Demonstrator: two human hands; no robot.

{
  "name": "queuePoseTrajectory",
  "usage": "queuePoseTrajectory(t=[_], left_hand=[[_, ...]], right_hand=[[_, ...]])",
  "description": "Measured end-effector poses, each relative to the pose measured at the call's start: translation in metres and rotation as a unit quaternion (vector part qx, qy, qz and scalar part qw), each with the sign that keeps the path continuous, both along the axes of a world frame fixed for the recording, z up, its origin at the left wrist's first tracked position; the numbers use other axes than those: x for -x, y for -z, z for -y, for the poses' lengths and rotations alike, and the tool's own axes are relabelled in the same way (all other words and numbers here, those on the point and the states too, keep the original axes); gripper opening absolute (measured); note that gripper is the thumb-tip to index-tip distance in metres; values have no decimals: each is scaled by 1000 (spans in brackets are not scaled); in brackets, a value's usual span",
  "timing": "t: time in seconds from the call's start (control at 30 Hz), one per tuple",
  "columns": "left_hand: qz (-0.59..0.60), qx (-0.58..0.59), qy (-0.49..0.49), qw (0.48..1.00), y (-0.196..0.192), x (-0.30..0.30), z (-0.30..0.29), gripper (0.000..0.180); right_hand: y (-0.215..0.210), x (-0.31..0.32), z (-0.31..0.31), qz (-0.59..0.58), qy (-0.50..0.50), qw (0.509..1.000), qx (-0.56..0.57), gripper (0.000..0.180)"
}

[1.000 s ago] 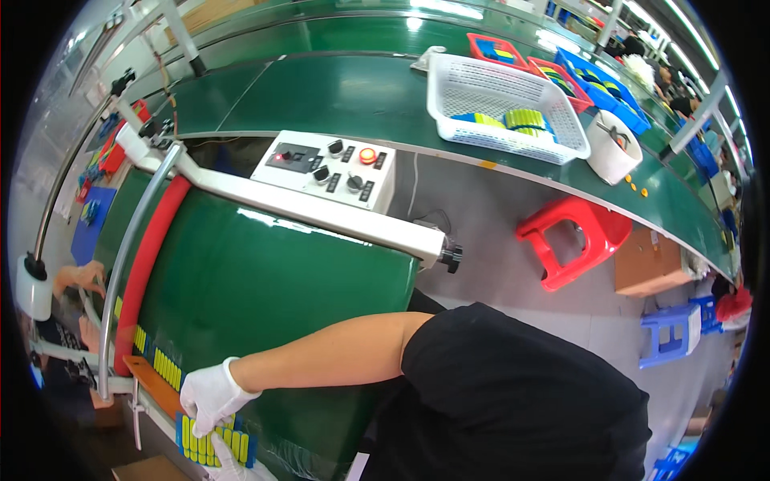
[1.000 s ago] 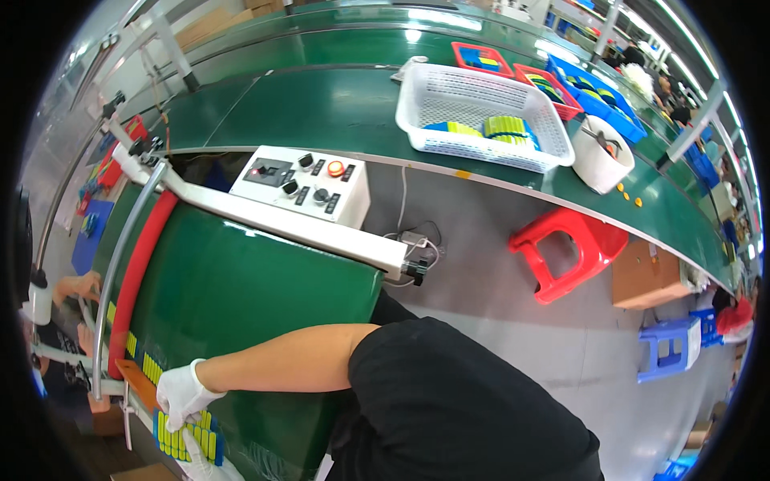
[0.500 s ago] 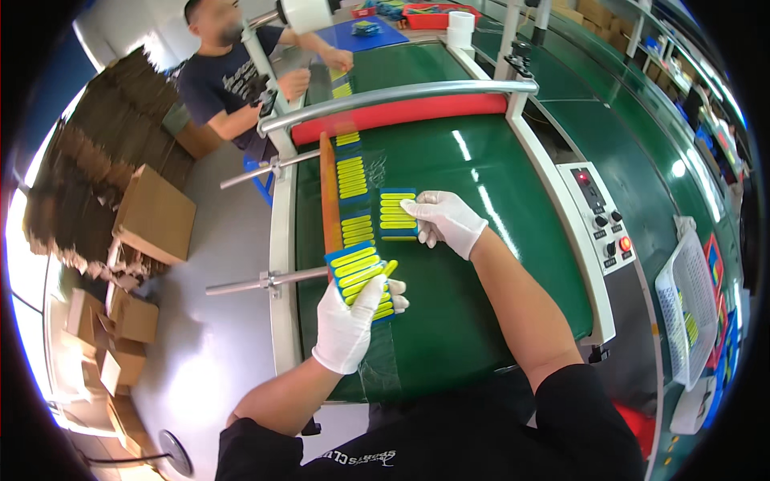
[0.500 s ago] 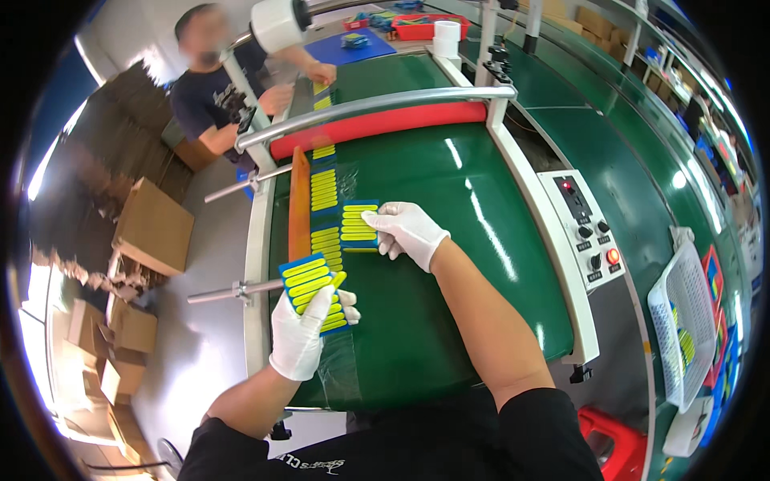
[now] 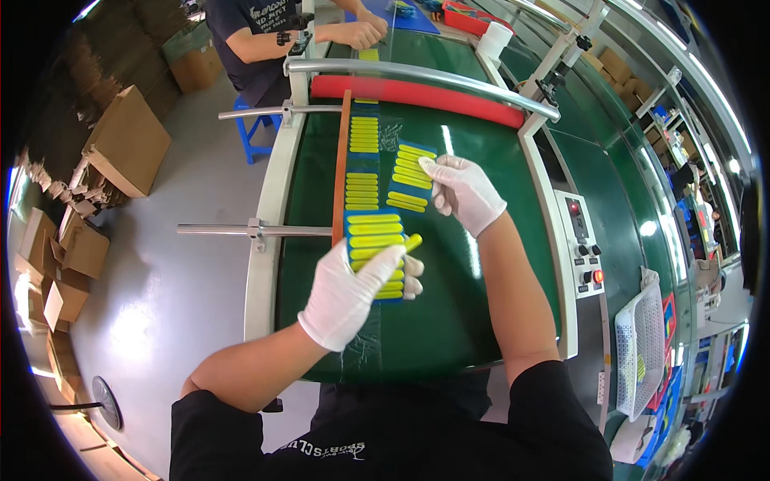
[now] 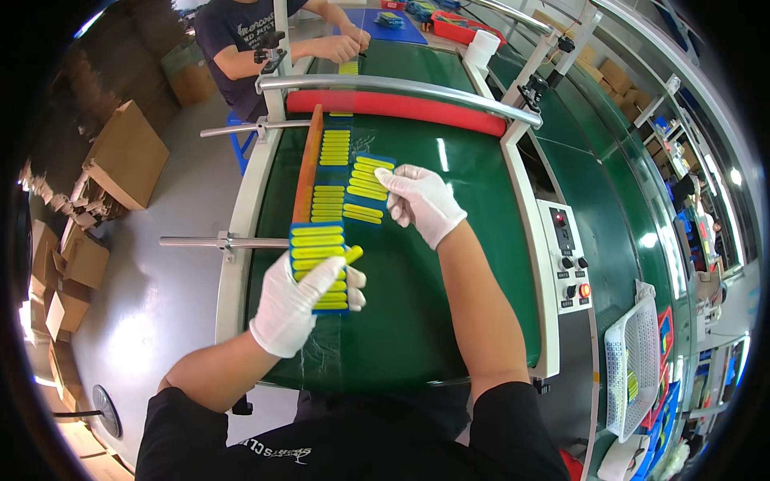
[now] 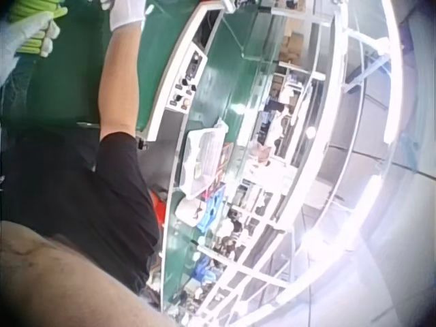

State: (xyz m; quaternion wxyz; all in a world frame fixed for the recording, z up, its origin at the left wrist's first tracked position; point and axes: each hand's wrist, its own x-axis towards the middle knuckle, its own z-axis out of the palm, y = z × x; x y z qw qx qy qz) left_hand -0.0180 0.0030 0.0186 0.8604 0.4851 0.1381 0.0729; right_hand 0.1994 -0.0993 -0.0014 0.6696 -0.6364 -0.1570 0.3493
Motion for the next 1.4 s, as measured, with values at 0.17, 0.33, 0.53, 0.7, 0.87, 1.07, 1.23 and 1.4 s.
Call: queuePoseTrajectory(t=[0.17, 0.33, 0.53, 0.7, 0.87, 1.07, 1.23, 1.4], left_hand=[[5, 5, 38, 999, -1, 7, 10, 24], [3, -36, 139, 990, 9, 17, 24, 24], [8, -86, 200, 976, 14, 20, 29, 24], [19, -170, 217, 961, 17, 19, 29, 27], [18, -177, 208, 962, 18, 17, 30, 27], [12, -198, 214, 957, 17, 16, 30, 29], [-11, -161, 198, 967, 20, 14, 27, 29], [-18, -157, 201, 967, 20, 13, 30, 28]], right_hand=[[-10, 19, 7, 55, -57, 989, 126, 31], [2, 47, 12, 69, -152, 966, 199, 36], [10, 59, -2, 73, -184, 953, 228, 35], [17, 64, -19, 77, -185, 937, 286, 36], [13, 65, -30, 80, -163, 937, 297, 40], [15, 61, -40, 78, -137, 944, 289, 38], [19, 52, -43, 97, -131, 944, 287, 35], [22, 43, -50, 125, -132, 934, 309, 33]])
